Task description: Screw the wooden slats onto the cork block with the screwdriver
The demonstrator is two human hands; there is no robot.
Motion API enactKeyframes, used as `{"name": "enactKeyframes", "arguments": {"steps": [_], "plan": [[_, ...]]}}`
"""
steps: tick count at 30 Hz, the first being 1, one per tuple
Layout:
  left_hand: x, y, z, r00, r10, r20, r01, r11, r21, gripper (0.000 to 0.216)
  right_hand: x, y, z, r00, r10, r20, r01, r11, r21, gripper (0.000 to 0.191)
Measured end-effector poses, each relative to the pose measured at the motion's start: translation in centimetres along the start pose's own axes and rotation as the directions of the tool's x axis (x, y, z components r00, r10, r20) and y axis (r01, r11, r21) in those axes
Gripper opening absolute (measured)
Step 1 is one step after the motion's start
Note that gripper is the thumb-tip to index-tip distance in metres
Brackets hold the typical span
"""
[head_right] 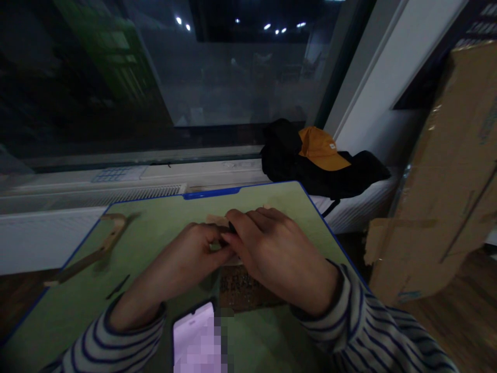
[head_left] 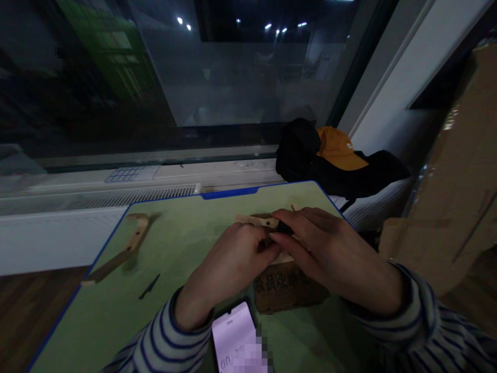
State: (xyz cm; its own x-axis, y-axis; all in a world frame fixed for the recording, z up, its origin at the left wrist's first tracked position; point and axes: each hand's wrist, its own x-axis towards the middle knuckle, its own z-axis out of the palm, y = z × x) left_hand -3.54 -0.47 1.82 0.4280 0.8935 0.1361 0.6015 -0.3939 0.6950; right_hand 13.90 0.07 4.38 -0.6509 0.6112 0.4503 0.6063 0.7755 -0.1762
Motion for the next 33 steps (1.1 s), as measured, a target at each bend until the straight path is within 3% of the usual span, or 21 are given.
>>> {"name": "enactKeyframes", "arguments": {"steps": [7, 13, 20, 33], "plan": [[0.11, -0.01, 0.08, 0.999, 0.017, -0.028, -0.018, 0.999, -0.049, 0.015, 0.05, -0.18, 0.18, 0.999, -0.002, -0.043, 0.0, 0.999, -0.039, 0.021], [-0.28, 0.09, -0.21, 0.999, 0.033, 0.02, -0.032, 0.998, -0.056, 0.018, -0.33, 0.0, -0.3, 1.0, -0.006, -0.003, 0.006, 1.0, 0.005, 0.035], [-0.04, -0.16, -0.24, 0.999, 0.034, 0.035, -0.032, 0.998, -0.057, 0.017, -0.22, -0.13, -0.5, 1.0, -0.016, 0.007, 0.015, 0.998, 0.06, 0.022], [0.05, -0.16, -0.04, 0.999, 0.038, 0.006, -0.037, 0.997, -0.062, 0.013, -0.23, -0.05, -0.37, 1.0, -0.018, 0.008, 0.018, 1.0, 0.012, 0.025]]}}
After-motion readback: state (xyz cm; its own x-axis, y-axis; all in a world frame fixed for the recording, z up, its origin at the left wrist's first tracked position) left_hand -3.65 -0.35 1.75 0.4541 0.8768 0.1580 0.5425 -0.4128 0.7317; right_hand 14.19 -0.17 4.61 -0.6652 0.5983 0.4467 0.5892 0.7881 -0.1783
